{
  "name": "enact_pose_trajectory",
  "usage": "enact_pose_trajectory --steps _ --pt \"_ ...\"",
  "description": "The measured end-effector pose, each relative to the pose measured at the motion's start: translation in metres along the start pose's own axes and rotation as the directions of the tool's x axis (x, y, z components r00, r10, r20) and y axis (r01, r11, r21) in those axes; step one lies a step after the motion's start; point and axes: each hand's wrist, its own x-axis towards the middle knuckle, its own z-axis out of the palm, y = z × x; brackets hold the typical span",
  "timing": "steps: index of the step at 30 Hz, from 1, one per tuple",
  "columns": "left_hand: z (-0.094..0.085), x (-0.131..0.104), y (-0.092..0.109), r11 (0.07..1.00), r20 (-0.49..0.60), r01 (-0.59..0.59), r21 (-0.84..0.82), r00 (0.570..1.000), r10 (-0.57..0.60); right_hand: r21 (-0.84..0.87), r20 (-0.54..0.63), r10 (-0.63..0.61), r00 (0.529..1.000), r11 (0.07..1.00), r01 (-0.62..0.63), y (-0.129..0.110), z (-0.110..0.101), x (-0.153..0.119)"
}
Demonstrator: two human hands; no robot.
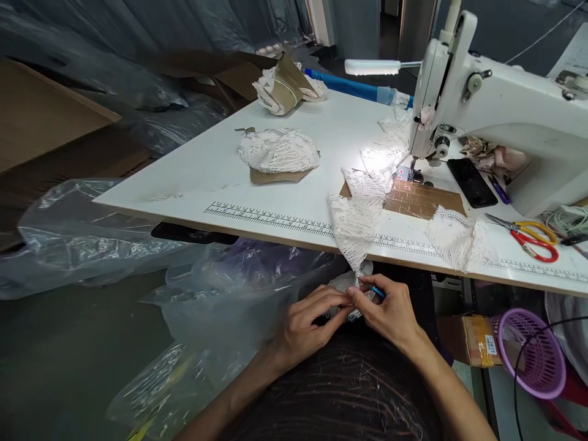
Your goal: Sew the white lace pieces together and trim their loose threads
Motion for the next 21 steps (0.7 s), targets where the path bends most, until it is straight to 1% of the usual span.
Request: enact_pose_trajectory --steps 2,3,4,5,7,8,9,10,11,12,13,14,16,18,20,21 --pt "-0.001 0.004 0.002 0.990 0.068 -0.139 0.009 0.988 0.138 -0.001 0.005 0.006 1.000 1.000 -0.006 -0.001 0.003 0.001" --pt "-0.004 0.007 0.001 0.983 0.077 -0.183 0.005 0.980 0.182 0.001 0.005 0.002 1.000 1.000 -0.002 -0.001 0.004 0.001" --pt "-0.007 0.009 -0.001 0.981 0.060 -0.194 0.002 0.979 0.193 0.008 0.010 -0.005 1.000 1.000 0.005 -0.002 0.004 0.000" --pt "-0.011 0.011 -0.004 0.986 0.024 -0.168 0.000 0.985 0.168 0.019 0.023 -0.017 1.000 1.000 0.016 -0.002 0.003 -0.001" --pt "-0.019 0.016 -0.013 0.999 -0.028 -0.042 -0.030 0.999 0.041 0.054 0.078 -0.053 0.996 0.997 0.049 -0.004 0.001 -0.005" --pt "-0.022 0.018 -0.018 0.996 -0.004 0.031 -0.080 0.999 -0.031 0.073 0.113 -0.075 0.991 0.995 0.067 -0.004 0.000 -0.008" --pt "-0.023 0.019 -0.021 0.983 0.062 0.102 -0.152 0.994 -0.093 0.089 0.148 -0.095 0.984 0.993 0.083 -0.005 0.000 -0.011" --pt "-0.024 0.020 -0.024 0.957 0.152 0.168 -0.237 0.979 -0.135 0.102 0.180 -0.112 0.977 0.990 0.095 -0.006 -0.001 -0.014" --pt "-0.023 0.021 -0.025 0.920 0.249 0.232 -0.317 0.956 -0.155 0.115 0.209 -0.125 0.970 0.988 0.102 -0.006 -0.002 -0.017" --pt "-0.021 0.020 -0.025 0.876 0.329 0.293 -0.382 0.929 -0.168 0.127 0.232 -0.132 0.964 0.986 0.104 -0.006 -0.002 -0.019" --pt "-0.019 0.020 -0.024 0.831 0.381 0.351 -0.433 0.906 -0.184 0.137 0.246 -0.132 0.960 0.985 0.100 -0.006 -0.003 -0.021" --pt "-0.017 0.018 -0.022 0.784 0.412 0.407 -0.469 0.886 -0.214 0.145 0.250 -0.124 0.960 0.985 0.090 -0.006 -0.003 -0.022" --pt "-0.013 0.016 -0.017 0.683 0.438 0.526 -0.507 0.839 -0.322 0.147 0.231 -0.090 0.969 0.988 0.057 -0.003 -0.005 -0.022" --pt "-0.013 0.014 -0.013 0.569 0.450 0.632 -0.526 0.775 -0.445 0.128 0.198 -0.047 0.979 0.991 0.022 0.002 -0.008 -0.021" --pt "-0.014 0.015 -0.010 0.479 0.467 0.698 -0.532 0.714 -0.523 0.102 0.184 -0.018 0.983 0.995 -0.001 0.006 -0.010 -0.018" --pt "-0.015 0.015 -0.010 0.456 0.471 0.715 -0.530 0.695 -0.543 0.088 0.183 -0.011 0.983 0.996 -0.005 0.008 -0.010 -0.016"
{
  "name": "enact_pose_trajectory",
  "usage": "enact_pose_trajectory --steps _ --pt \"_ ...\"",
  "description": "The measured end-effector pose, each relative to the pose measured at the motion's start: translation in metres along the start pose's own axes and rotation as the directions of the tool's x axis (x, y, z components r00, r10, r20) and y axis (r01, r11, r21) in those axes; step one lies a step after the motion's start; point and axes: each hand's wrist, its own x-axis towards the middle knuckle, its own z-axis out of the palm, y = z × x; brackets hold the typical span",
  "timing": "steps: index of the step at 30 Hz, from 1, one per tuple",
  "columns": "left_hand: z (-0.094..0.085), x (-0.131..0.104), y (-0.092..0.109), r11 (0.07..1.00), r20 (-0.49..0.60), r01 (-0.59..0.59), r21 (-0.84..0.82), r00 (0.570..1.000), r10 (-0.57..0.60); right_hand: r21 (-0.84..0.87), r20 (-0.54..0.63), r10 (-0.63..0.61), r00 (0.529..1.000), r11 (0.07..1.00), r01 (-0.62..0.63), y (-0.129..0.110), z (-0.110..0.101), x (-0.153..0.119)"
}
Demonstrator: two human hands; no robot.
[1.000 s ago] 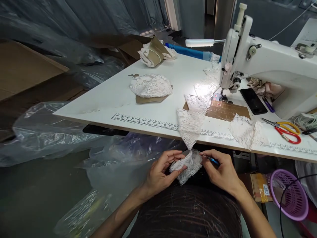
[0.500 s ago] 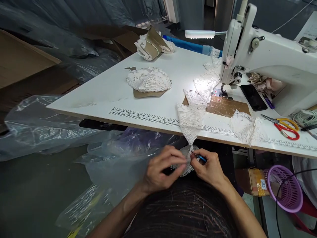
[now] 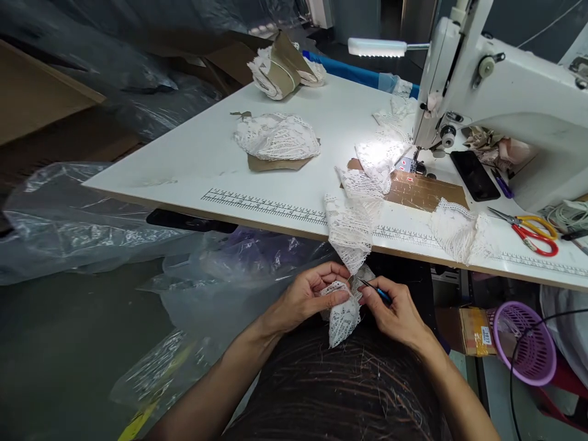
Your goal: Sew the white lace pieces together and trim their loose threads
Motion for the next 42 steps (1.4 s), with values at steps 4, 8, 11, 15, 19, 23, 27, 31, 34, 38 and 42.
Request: enact_pose_trajectory --steps 4,8,11,15,19,23,27,31,34,38,42 --pt "-0.002 -0.001 0.005 0.998 -0.019 0.007 0.063 1.000 -0.006 -0.105 -0.002 -0.018 1.000 0.994 0.018 0.001 0.001 0.007" --pt "-0.004 -0.001 0.005 0.984 -0.014 -0.051 0.169 0.998 0.054 -0.197 0.036 -0.069 0.997 0.977 0.075 -0.003 0.004 0.015" --pt "-0.006 0.000 0.004 0.969 -0.012 -0.081 0.233 0.996 0.086 -0.220 0.047 -0.098 0.994 0.970 0.106 -0.002 0.008 0.021" --pt "-0.007 0.002 0.002 0.956 -0.011 -0.096 0.278 0.995 0.103 -0.256 -0.018 -0.085 0.996 0.964 0.078 0.005 0.009 0.024" --pt "-0.007 0.003 0.002 0.958 0.008 -0.090 0.271 0.996 0.092 -0.241 -0.002 -0.068 0.998 0.968 0.065 0.006 0.008 0.019" --pt "-0.007 0.004 0.003 0.950 0.037 -0.085 0.300 0.996 0.077 -0.318 0.054 -0.121 0.991 0.939 0.132 0.001 0.008 0.019" --pt "-0.009 0.006 0.002 0.932 0.052 -0.069 0.356 0.997 0.054 -0.428 0.056 -0.178 0.983 0.885 0.184 0.004 0.009 0.023" --pt "-0.010 0.005 0.003 0.917 0.046 -0.076 0.391 0.997 0.062 -0.352 -0.077 -0.218 0.973 0.919 0.178 0.015 0.009 0.021" --pt "-0.006 0.003 0.013 0.846 -0.015 -0.177 0.502 0.977 0.213 -0.141 -0.260 -0.182 0.948 0.979 0.149 0.022 0.009 0.021" --pt "0.005 0.012 0.035 0.577 -0.107 -0.275 0.769 0.835 0.540 0.148 -0.408 -0.025 0.913 0.985 0.094 0.023 0.013 0.033" --pt "0.015 0.032 0.050 0.336 -0.102 -0.150 0.930 0.773 0.627 0.268 -0.336 0.030 0.941 0.961 0.065 0.023 0.021 0.050"
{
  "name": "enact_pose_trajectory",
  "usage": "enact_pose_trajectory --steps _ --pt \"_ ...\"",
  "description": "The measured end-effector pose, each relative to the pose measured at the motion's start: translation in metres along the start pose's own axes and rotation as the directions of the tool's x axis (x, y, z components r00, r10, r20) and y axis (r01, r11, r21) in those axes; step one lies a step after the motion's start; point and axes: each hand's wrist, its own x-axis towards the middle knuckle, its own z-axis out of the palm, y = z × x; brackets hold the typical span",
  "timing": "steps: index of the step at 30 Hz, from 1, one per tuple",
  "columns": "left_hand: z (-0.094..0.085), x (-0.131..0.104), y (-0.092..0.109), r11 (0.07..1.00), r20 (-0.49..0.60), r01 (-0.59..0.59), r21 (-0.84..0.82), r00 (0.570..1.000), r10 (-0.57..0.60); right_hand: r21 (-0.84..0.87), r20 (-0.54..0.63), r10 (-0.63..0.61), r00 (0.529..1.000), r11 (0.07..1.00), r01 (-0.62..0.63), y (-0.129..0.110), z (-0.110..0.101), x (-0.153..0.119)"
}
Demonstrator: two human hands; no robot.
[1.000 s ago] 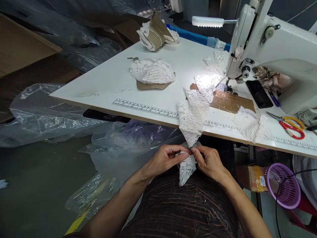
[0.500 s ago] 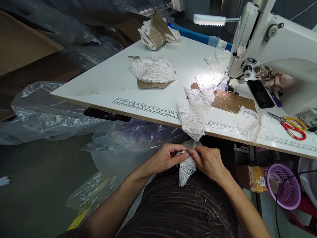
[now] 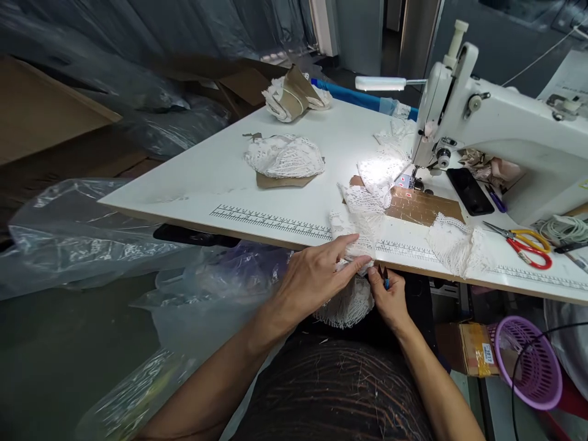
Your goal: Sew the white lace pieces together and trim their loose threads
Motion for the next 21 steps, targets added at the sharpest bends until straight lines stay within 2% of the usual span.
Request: enact_pose_trajectory --steps 2,6,9,12,15,17,18,19,21 --pt "0.004 0.002 0.000 1.000 -0.001 0.000 -0.007 1.000 0.000 0.016 0.034 0.006 0.999 1.000 -0.006 0.000 0.004 0.003" --pt "0.004 -0.021 -0.016 0.946 -0.024 0.085 -0.313 0.995 -0.097 0.043 0.079 0.019 0.997 0.999 -0.023 -0.005 0.004 -0.004" --pt "-0.004 -0.049 -0.038 0.843 0.096 0.256 -0.474 0.966 -0.240 0.020 0.138 0.014 0.990 1.000 -0.017 -0.010 -0.003 -0.016" --pt "-0.011 -0.069 -0.061 0.754 0.222 0.376 -0.539 0.927 -0.303 -0.045 0.223 -0.007 0.975 0.999 0.018 -0.015 -0.010 -0.032" --pt "-0.011 -0.070 -0.075 0.705 0.152 0.371 -0.604 0.922 -0.355 -0.108 0.318 -0.033 0.948 0.992 0.071 -0.017 -0.016 -0.047" --pt "-0.005 -0.062 -0.075 0.700 0.128 0.313 -0.642 0.944 -0.304 -0.135 0.379 -0.043 0.924 0.986 0.101 -0.019 -0.018 -0.053" --pt "0.000 -0.056 -0.072 0.694 0.156 0.279 -0.663 0.959 -0.236 -0.142 0.401 -0.049 0.915 0.983 0.115 -0.019 -0.018 -0.056" --pt "0.006 -0.050 -0.067 0.680 0.203 0.242 -0.692 0.969 -0.138 -0.145 0.417 -0.059 0.907 0.981 0.130 -0.020 -0.019 -0.058" --pt "0.018 -0.039 -0.056 0.616 0.281 0.185 -0.766 0.958 0.061 -0.143 0.433 -0.086 0.898 0.976 0.162 -0.021 -0.019 -0.060"
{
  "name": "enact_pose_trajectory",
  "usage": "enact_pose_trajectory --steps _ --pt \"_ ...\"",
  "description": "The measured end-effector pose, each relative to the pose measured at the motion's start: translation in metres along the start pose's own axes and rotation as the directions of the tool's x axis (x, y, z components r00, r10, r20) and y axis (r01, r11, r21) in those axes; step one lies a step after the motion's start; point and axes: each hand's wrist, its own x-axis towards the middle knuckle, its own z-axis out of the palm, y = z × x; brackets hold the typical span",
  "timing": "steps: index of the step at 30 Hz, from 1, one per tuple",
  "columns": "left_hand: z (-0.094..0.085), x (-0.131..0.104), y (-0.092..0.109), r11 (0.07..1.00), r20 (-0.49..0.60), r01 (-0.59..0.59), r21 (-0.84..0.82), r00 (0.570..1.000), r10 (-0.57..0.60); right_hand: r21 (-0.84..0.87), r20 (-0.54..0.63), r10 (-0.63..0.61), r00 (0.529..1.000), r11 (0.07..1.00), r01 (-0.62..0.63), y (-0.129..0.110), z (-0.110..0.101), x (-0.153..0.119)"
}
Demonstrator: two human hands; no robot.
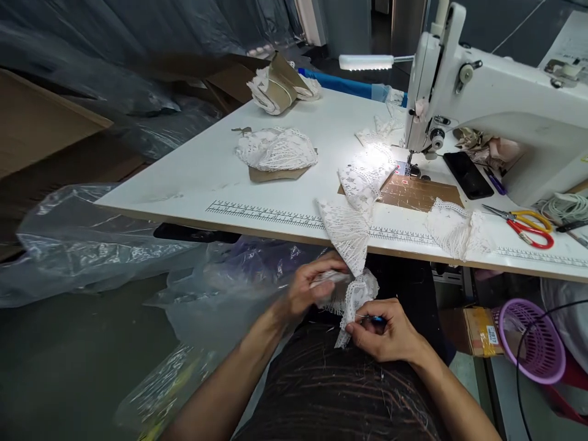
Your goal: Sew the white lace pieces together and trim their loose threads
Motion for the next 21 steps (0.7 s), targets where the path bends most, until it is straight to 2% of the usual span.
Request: enact_pose_trajectory --steps 3,5,8,12,16,21 --pt "0.017 0.014 0.002 0.996 0.216 0.009 -0.090 0.976 0.011 -0.020 -0.001 -0.029 1.000 0.999 0.029 0.000 -0.001 -0.002" --pt "0.022 0.017 0.004 0.992 0.277 0.062 -0.113 0.960 -0.029 -0.042 -0.007 -0.036 0.999 0.998 0.036 0.001 -0.004 -0.003" --pt "0.022 0.014 0.009 0.984 0.249 0.156 -0.091 0.960 -0.129 -0.085 -0.016 -0.013 1.000 0.996 0.012 0.005 -0.011 -0.004" --pt "0.018 0.007 0.013 0.966 0.144 0.250 0.062 0.956 -0.256 -0.114 -0.055 0.089 0.995 0.989 -0.095 0.011 -0.021 0.002" --pt "0.015 0.004 0.018 0.968 0.077 0.234 0.093 0.967 -0.241 -0.149 -0.113 0.113 0.987 0.980 -0.129 0.010 -0.025 0.015" --pt "0.014 0.005 0.021 0.983 0.089 0.165 0.083 0.981 -0.172 -0.275 -0.074 0.034 0.997 0.960 -0.053 0.005 -0.022 0.033"
